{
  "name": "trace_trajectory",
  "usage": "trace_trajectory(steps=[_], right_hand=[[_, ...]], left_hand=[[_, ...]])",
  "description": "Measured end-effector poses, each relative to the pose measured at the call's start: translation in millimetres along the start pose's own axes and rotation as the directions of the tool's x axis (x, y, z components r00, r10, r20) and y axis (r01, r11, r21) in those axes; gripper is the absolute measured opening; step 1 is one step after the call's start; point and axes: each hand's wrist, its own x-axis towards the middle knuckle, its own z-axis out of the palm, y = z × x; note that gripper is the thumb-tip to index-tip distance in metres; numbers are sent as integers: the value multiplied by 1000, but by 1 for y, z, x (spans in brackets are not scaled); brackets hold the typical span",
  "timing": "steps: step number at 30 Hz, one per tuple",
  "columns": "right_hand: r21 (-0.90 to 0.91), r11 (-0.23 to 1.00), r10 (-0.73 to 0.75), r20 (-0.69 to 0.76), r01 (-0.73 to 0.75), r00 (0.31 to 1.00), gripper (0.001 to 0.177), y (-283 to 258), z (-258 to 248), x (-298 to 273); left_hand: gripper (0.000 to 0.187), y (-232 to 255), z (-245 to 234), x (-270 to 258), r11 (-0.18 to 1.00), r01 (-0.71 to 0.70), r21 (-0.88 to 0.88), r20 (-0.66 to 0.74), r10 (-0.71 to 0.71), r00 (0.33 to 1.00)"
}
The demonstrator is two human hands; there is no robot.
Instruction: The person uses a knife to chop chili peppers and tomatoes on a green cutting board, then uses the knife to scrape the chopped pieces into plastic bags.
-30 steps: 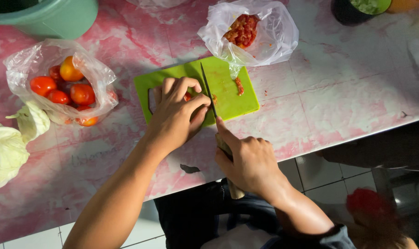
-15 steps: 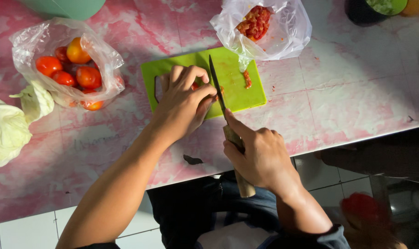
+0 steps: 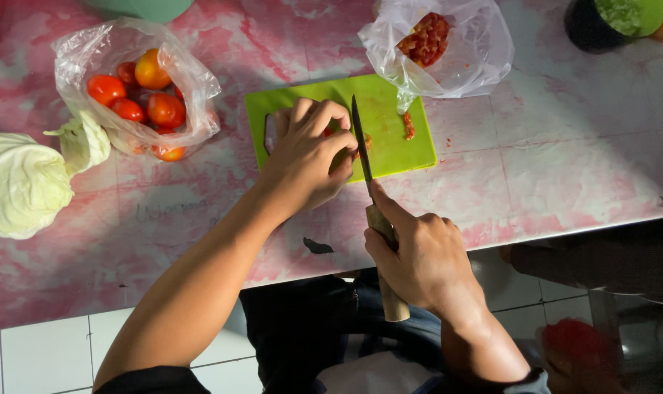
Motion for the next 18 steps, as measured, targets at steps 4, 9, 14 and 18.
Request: trace_trajectory(steps=[4, 9, 14, 18], right_hand=[[-69, 998, 5, -28, -6, 1000, 64, 0, 14, 4], [-66, 995, -88, -134, 79, 987, 61, 12, 16, 20], [2, 994, -105, -173, 107, 979, 61, 10, 6, 15], [49, 992, -107, -110, 113, 988, 61, 9, 13, 3]], left_hand=[[11, -1, 0, 1, 1000, -31, 4, -11, 31, 999], [11, -1, -1, -2, 999, -44, -4, -19, 44, 999], [11, -4, -4, 2, 999, -31, 32, -102, 34, 994], [12, -7, -11, 1, 996, -11, 85, -97, 19, 995]])
